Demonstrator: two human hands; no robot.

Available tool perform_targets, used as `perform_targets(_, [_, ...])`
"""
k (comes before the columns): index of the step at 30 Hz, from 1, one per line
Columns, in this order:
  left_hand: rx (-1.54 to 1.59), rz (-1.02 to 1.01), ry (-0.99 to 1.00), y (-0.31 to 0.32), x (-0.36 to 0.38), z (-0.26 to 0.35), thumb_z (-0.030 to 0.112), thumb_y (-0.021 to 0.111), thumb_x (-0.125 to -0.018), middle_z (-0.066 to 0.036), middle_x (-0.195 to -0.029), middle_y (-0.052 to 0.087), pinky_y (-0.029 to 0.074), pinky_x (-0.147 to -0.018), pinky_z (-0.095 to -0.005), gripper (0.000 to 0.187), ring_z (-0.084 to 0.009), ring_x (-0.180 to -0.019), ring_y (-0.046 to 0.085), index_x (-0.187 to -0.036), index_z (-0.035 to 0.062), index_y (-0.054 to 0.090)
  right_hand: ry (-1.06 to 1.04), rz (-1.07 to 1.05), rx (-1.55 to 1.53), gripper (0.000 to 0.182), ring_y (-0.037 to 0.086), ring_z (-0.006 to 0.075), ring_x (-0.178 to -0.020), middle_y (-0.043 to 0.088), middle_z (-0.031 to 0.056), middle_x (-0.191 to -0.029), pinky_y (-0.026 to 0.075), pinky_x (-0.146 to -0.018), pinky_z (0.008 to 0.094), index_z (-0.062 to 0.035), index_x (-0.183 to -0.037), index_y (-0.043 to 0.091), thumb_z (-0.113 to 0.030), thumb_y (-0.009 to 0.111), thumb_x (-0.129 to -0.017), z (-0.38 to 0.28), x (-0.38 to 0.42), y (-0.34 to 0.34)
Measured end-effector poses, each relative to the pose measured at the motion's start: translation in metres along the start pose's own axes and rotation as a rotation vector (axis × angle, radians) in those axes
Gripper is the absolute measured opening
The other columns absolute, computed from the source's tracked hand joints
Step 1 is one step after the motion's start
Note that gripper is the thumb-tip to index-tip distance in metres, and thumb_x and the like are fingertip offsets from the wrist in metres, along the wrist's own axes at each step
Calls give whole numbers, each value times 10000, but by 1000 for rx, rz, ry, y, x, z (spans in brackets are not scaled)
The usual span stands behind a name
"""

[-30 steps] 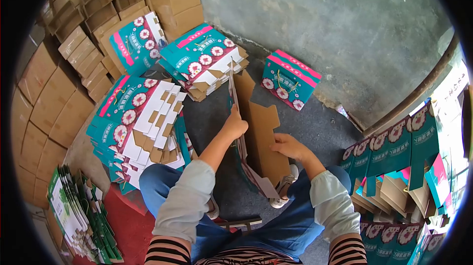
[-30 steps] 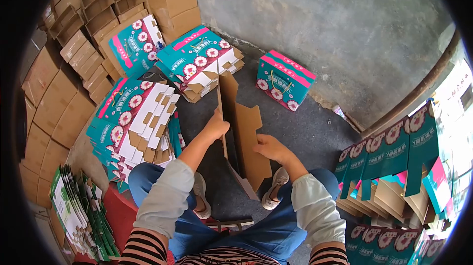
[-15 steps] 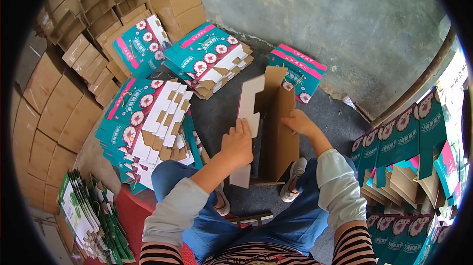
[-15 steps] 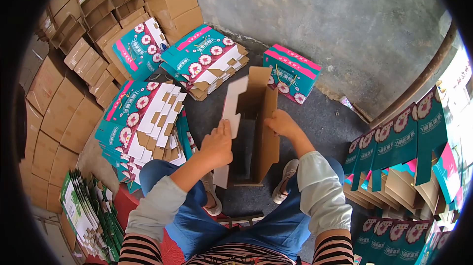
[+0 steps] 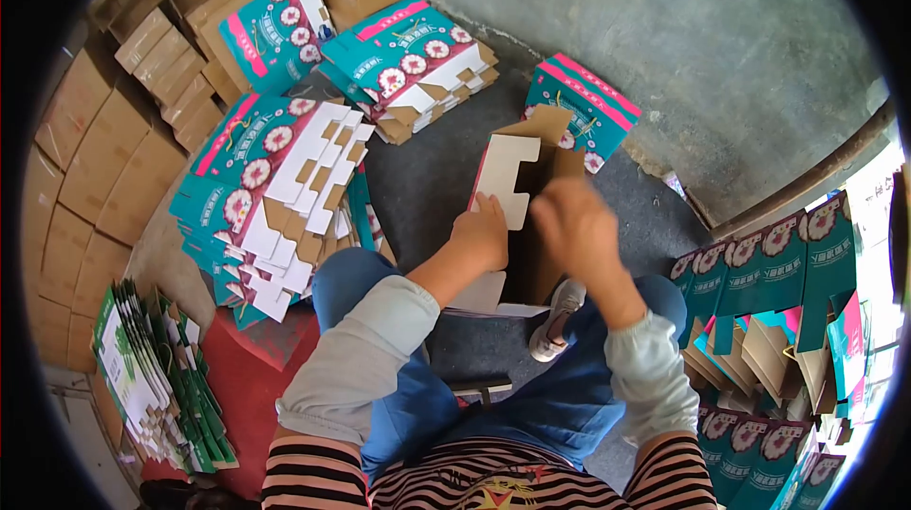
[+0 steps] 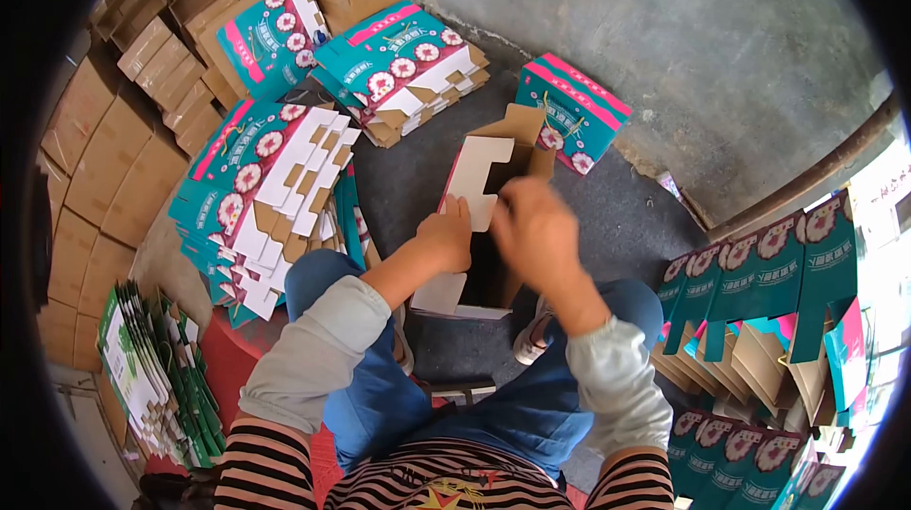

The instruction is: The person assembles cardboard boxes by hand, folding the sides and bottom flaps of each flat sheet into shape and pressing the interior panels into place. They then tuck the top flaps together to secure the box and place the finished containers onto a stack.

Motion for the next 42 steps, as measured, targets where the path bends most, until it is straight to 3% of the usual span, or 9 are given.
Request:
perform_targets(3, [7,14,24,-1,-1,1,209,682,-706,-330,-1458,214,488,-900,-393,943,-403,-1076,583,-1427,-103,160,-107,-653,-24,270,590,318,-686,559,119,-748,485,-713,429,-64,-780,578,-322,635,-834,-43,55,17])
perform_targets(9, [-131,6,-15,8,-2,9,355,700,-706,-315,-1456,234,512,-839,-399,969,-421,-1028,590,-1428,-80,222,-531,-794,35,130,593,240,-757,569,59,-751,410,-912,467,-86,-817,607,-216,609,-813,-64,106,4])
perform_targets(12, [-282,48,-58,14,5,23,434,707,-705,-303,-1464,232,522,-792,-407,988,-431,-1036,566,-1436,-43,246,-599,-798,108,132,591,226,-800,579,40,-767,449,-861,436,-84,-828,611,-205,622,-777,-66,112,7])
perform_targets(18, [158,285,56,24,12,-1,498,571,-841,-253,-1477,254,468,-875,-475,742,-410,-1162,479,-1352,-18,419,-135,-712,260,281,588,242,-818,604,75,-837,489,-739,361,-87,-848,642,-313,732,-707,-4,81,32])
perform_targets(19, [272,260,52,23,14,-3,490,513,-885,-232,-1484,259,379,-974,-514,682,-409,-1226,425,-1329,-24,445,-141,-748,320,337,589,245,-829,608,80,-849,490,-736,363,-83,-861,648,-346,751,-679,5,80,43])
perform_targets(27, [173,660,207,51,69,26,415,668,-751,-269,-1422,340,212,-1066,-584,768,-383,-1371,249,-1316,-55,447,-44,-1157,297,542,592,302,-943,616,109,-925,514,-738,438,-37,-958,653,-446,782,-627,59,75,94])
perform_targets(33, [-97,691,387,65,81,54,337,659,-785,-231,-1413,371,252,-1067,-555,646,-378,-1327,337,-1291,-20,472,340,5,374,559,587,363,-978,577,197,-1051,513,-778,453,-1,-1230,479,-297,655,-790,169,-27,55])
perform_targets(36, [48,642,534,77,90,69,312,667,-786,-218,-1400,392,278,-1059,-539,637,-377,-1305,374,-1300,-1,458,632,-433,81,585,582,352,-1031,571,209,-1128,506,-792,453,-11,-1294,439,-252,638,-799,218,-21,82])
perform_targets(42, [286,580,341,64,95,81,315,704,-745,-213,-1347,438,289,-1039,-523,725,-360,-1258,414,-1324,-15,416,110,-673,135,386,591,318,-1048,617,145,-1137,473,-878,411,-191,-1267,549,-195,519,-882,186,-14,86])
Point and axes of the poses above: each hand's wrist, its own x-axis away from the middle knuckle, its own y-axis out of the palm, z = x × y, the point moved 6 cm from there along -x, towards the middle knuckle
